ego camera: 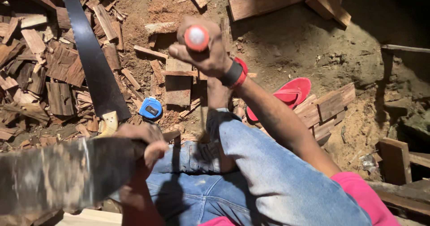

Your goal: The person sits on the floor and uses a hand saw to cut small wooden planks. They measure the wood with a tape measure, then use a chisel and hammer to shape the cut pieces. The person continues to saw and chisel multiple pieces of wood, creating smaller blocks.

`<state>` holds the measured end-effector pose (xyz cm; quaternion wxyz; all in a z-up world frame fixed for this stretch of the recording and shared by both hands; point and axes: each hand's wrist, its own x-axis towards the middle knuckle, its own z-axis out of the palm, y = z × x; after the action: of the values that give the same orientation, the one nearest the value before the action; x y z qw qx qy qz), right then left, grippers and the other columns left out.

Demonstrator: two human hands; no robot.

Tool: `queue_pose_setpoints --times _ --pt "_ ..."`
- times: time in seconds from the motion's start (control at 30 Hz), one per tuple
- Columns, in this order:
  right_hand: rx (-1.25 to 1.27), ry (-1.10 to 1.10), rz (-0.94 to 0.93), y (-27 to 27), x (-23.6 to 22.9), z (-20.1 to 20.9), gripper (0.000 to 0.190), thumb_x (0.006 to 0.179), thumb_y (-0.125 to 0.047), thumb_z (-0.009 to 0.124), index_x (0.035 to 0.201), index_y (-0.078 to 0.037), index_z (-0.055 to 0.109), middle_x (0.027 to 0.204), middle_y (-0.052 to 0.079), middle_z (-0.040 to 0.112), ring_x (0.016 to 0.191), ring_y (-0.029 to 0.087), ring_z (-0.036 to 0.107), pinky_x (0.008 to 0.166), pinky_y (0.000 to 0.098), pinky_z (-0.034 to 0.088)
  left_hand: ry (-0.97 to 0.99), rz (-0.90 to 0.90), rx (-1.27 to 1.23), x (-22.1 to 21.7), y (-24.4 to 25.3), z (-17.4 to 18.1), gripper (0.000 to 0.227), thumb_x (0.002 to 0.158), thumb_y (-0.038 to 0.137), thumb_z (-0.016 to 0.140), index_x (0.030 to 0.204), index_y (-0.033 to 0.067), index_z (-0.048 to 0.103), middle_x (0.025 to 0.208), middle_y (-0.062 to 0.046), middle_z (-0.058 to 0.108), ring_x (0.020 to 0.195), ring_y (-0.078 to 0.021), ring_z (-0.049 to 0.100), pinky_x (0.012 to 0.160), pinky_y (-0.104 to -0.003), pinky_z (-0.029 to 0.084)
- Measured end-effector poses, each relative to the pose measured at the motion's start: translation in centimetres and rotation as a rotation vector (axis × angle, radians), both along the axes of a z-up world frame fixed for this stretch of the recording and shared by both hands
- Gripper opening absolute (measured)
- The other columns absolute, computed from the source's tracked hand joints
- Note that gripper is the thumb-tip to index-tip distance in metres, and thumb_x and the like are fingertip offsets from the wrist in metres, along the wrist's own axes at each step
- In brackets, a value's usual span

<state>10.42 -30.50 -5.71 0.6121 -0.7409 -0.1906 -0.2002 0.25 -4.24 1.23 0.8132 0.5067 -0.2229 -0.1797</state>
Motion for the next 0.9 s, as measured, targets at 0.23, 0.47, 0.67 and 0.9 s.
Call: queue_pose_setpoints --times 0.23,0.47,0.67,0.9 --pt "0.087 0.059 0.058 0.2 -3.1 -0.3 0.018 0.087 -0.006 0.08 0.087 -0.003 0.063 0.08 0.003 0.06 0.073 0.015 0.058 0.062 0.0293 0.047 -0.323 0.326 0.698 0.2 2.7 0.8 0.018 0.094 0.016 0.072 0.096 0.0046 0.058 0.076 -0.006 0.064 0.061 -0.019 0.061 0.059 -0.031 0.05" --pt "-0.05 -0.136 -0.06 0.7 -3.2 -5.7 0.04 0.084 -0.008 0.083 0.114 -0.002 0.058 0.096 0.012 0.062 0.082 0.026 0.062 0.075 0.0373 0.051 -0.949 0.094 1.204 5.6 1.7 4.6 0.03 0.083 0.019 0.08 0.108 0.0059 0.068 0.087 -0.012 0.071 0.07 -0.0298 0.066 0.067 -0.041 0.054" --pt "-0.009 -0.033 0.018 0.0 -2.2 -4.8 0.024 0.087 -0.005 0.079 0.103 -0.003 0.061 0.093 0.014 0.062 0.08 0.03 0.063 0.074 0.0379 0.05 -0.88 0.291 1.018 4.7 0.0 6.4 0.014 0.095 0.015 0.074 0.104 0.0057 0.068 0.085 -0.012 0.067 0.075 -0.0259 0.064 0.07 -0.041 0.052" --pt "-0.097 -0.037 -0.037 0.2 -3.3 -5.8 0.017 0.089 -0.013 0.08 0.096 -0.006 0.066 0.087 0.009 0.065 0.076 0.022 0.064 0.069 0.035 0.051 -1.322 0.484 1.205 5.2 -1.2 7.6 0.03 0.094 0.018 0.067 0.121 0.0038 0.063 0.104 -0.016 0.07 0.091 -0.0273 0.071 0.084 -0.042 0.059"
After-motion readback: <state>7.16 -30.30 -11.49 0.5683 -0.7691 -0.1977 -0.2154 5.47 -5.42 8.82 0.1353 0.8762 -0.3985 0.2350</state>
